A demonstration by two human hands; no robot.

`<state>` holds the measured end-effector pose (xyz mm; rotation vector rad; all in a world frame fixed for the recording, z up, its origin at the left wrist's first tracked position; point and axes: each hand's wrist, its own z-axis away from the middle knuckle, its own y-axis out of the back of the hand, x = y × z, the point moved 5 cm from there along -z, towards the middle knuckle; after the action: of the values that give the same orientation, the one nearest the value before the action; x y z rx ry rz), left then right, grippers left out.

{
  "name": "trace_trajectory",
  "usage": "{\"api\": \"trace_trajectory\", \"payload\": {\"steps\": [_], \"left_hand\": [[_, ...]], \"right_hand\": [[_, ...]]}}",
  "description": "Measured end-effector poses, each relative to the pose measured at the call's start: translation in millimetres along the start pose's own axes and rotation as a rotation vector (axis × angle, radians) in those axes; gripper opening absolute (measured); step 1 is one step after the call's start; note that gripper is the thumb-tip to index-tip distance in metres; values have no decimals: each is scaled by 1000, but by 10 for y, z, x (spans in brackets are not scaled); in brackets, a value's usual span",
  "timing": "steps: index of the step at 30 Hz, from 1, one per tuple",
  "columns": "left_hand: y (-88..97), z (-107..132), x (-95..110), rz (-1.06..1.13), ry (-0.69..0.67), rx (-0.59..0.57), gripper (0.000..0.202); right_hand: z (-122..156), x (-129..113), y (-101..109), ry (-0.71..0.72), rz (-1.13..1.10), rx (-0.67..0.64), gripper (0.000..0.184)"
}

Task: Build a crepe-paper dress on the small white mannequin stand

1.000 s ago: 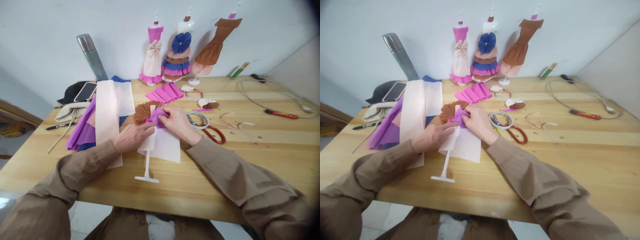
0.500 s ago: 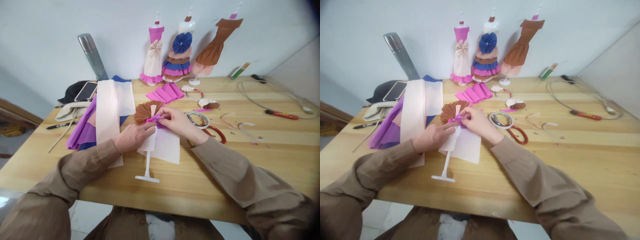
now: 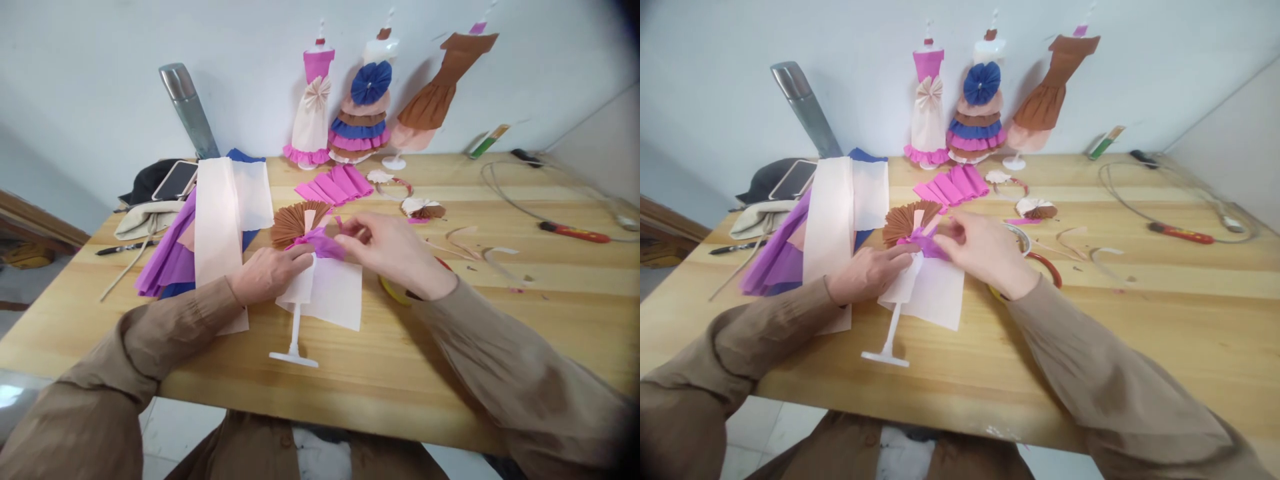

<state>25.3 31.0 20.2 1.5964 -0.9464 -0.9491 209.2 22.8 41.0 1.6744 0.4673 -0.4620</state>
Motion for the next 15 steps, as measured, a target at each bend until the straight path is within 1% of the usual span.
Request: {"api": "trace_trajectory", "payload": {"steps": [1, 3, 5, 8, 10, 12, 15], "left_hand": [[-2, 3, -4, 14, 2, -4, 25], [-5, 6, -15, 49, 11, -15, 25], [-7, 9, -24, 85, 17, -23, 26], [-14, 16, -33, 119, 29, -23, 26], [-25, 24, -37, 139, 33, -19, 25], [-38, 32, -41, 160, 30, -13, 24], [-64, 37, -49, 176, 21, -16, 25]], "right_hand": [[56, 16, -4, -8, 86, -55, 28], [159, 50, -65, 4, 167, -179, 41], [226, 98, -153, 4, 176, -255, 44], [236, 162, -257, -3, 127, -258, 32], [215, 182, -300, 2, 35, -255, 26], [198, 197, -315, -18, -79, -248, 27], [204, 212, -312, -87, -251, -219, 27]]}}
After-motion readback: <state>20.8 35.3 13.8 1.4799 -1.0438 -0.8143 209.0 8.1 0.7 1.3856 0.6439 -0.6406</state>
